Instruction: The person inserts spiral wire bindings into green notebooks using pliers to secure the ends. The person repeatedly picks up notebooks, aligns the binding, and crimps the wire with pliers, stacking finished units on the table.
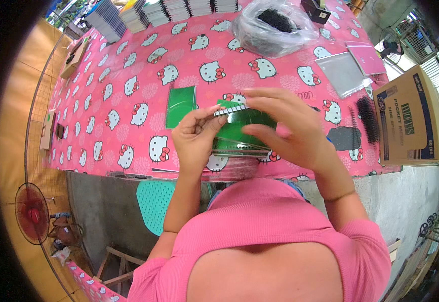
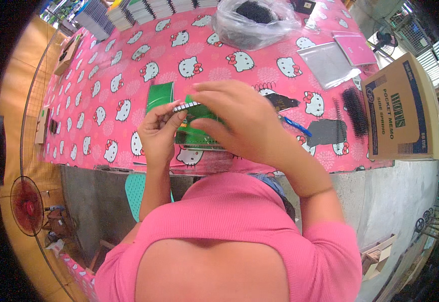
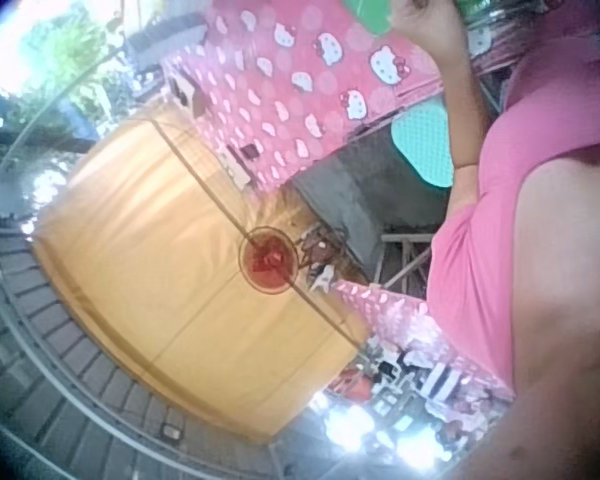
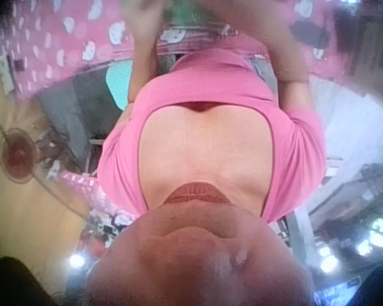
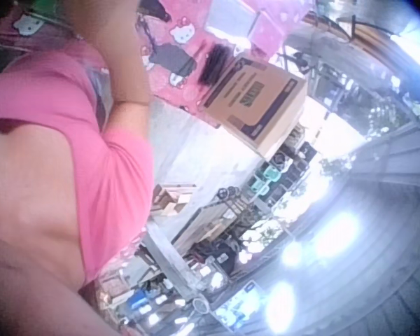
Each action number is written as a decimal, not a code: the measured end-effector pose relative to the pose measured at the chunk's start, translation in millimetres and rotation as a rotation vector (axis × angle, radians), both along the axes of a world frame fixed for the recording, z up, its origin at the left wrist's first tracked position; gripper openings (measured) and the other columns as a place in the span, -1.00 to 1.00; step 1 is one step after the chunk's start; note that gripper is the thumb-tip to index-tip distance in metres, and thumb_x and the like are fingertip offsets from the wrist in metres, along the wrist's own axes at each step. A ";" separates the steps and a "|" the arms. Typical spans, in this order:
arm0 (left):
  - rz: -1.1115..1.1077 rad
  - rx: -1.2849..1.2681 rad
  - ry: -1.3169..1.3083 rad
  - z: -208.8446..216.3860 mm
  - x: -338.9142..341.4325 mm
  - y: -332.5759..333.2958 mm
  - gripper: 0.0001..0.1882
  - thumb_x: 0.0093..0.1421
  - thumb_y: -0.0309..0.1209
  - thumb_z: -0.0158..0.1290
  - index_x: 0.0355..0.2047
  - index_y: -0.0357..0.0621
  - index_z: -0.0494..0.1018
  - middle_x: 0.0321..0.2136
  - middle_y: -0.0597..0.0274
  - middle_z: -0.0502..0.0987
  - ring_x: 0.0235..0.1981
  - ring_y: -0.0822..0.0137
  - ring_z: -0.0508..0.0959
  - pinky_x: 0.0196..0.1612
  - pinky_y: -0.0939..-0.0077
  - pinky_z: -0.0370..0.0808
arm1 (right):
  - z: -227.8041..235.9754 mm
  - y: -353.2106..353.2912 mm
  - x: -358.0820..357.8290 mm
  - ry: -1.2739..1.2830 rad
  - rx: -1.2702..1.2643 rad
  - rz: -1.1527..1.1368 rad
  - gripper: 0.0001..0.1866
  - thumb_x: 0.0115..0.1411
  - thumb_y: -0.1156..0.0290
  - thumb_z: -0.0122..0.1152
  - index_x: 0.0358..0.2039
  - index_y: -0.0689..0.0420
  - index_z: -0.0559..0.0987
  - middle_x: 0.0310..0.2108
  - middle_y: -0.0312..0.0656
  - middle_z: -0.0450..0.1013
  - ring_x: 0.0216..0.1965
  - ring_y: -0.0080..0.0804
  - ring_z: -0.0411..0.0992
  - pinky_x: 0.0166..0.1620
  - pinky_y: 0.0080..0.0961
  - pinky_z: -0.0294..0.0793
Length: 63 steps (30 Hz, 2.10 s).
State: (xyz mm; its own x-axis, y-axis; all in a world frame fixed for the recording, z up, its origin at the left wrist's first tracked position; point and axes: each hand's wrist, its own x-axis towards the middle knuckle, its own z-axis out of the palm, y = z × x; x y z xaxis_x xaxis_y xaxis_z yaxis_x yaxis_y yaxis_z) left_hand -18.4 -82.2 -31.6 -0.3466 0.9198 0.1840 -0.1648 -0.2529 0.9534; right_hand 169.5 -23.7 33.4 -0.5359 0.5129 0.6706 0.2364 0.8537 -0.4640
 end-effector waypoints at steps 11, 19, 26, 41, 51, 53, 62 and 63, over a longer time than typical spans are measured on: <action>0.148 0.565 0.517 19.3 18.3 9.8 -0.76 -0.03 -0.76 0.22 -0.34 -0.29 0.48 -0.28 -0.02 0.57 -0.26 0.29 0.59 -0.23 0.50 0.56 | -176.7 -32.2 121.8 -0.551 -0.200 -0.801 -0.44 0.16 0.18 0.21 0.11 0.17 0.37 0.08 0.05 0.32 0.07 0.00 0.29 0.08 -0.14 0.25; -0.007 0.350 0.692 0.6 31.8 -11.2 -0.79 -0.05 -0.79 0.20 -0.39 -0.32 0.52 -0.31 -0.05 0.59 -0.29 0.26 0.60 -0.25 0.48 0.57 | -56.0 -58.8 68.7 -0.076 -0.462 -0.231 -0.59 0.01 0.39 0.38 -0.12 0.22 0.52 -0.13 0.00 0.43 -0.13 -0.08 0.43 -0.14 -0.29 0.46; -0.020 0.307 0.605 2.7 30.8 -17.0 -0.76 -0.03 -0.78 0.18 -0.32 -0.30 0.54 -0.34 -0.03 0.61 -0.26 0.20 0.62 -0.24 0.46 0.53 | -32.0 -61.0 40.1 -0.085 -0.331 -0.165 -0.61 0.02 0.36 0.38 -0.15 0.22 0.51 -0.15 -0.01 0.44 -0.14 -0.07 0.43 -0.15 -0.29 0.46; 0.685 0.291 0.079 -19.3 -32.5 14.8 -0.78 0.08 -0.62 0.22 -0.36 -0.24 0.36 -0.35 0.13 0.54 -0.31 0.36 0.55 -0.23 0.52 0.52 | -44.9 -41.4 58.8 0.073 -0.664 -0.193 -0.63 0.17 0.28 0.26 -0.10 0.25 0.51 -0.21 -0.10 0.49 -0.18 -0.34 0.47 -0.14 -0.48 0.44; 0.785 -0.146 1.139 -101.0 -118.2 28.6 -0.59 0.03 -0.45 0.24 -0.13 -0.32 0.38 -0.16 -0.02 0.47 -0.05 0.10 0.46 0.03 0.26 0.38 | -163.6 -40.2 86.9 -0.311 -0.243 -0.581 -0.56 0.01 0.20 0.36 -0.18 0.23 0.55 -0.16 0.01 0.46 -0.11 -0.02 0.41 -0.01 -0.13 0.33; 0.582 -0.101 1.059 -63.5 -99.4 39.6 -0.64 0.06 -0.40 0.19 -0.12 -0.24 0.44 -0.07 -0.05 0.44 0.06 0.02 0.38 0.12 0.23 0.30 | -160.5 -26.1 104.3 -0.309 -0.304 -0.675 -0.54 0.01 0.17 0.36 -0.17 0.25 0.57 -0.07 0.07 0.44 -0.02 0.02 0.38 0.07 -0.18 0.31; -0.461 -0.085 1.136 8.1 12.8 89.2 -0.76 0.11 -0.38 0.17 -0.21 -0.19 0.56 -0.21 0.09 0.57 -0.19 0.29 0.55 -0.15 0.41 0.45 | -181.4 76.8 259.1 -0.579 -0.456 -1.280 -0.64 0.15 0.17 0.20 -0.26 0.25 0.57 -0.21 0.10 0.45 -0.16 0.05 0.45 -0.14 -0.08 0.42; -0.581 -0.191 1.122 12.6 15.1 92.2 -0.78 0.10 -0.39 0.18 -0.24 -0.20 0.57 -0.27 0.10 0.58 -0.24 0.30 0.56 -0.19 0.41 0.46 | -182.5 77.7 260.3 -0.605 -0.448 -1.279 -0.66 0.15 0.18 0.20 -0.24 0.23 0.57 -0.23 0.09 0.45 -0.19 0.05 0.45 -0.15 -0.09 0.43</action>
State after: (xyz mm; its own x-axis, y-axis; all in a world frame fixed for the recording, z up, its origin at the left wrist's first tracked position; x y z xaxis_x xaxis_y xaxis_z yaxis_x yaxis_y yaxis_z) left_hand -3.3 10.0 -19.0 0.3727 0.9272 -0.0383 0.7106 -0.2587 0.6543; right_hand 429.7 54.0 -149.1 0.2942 0.9388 0.1790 0.9472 -0.2614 -0.1858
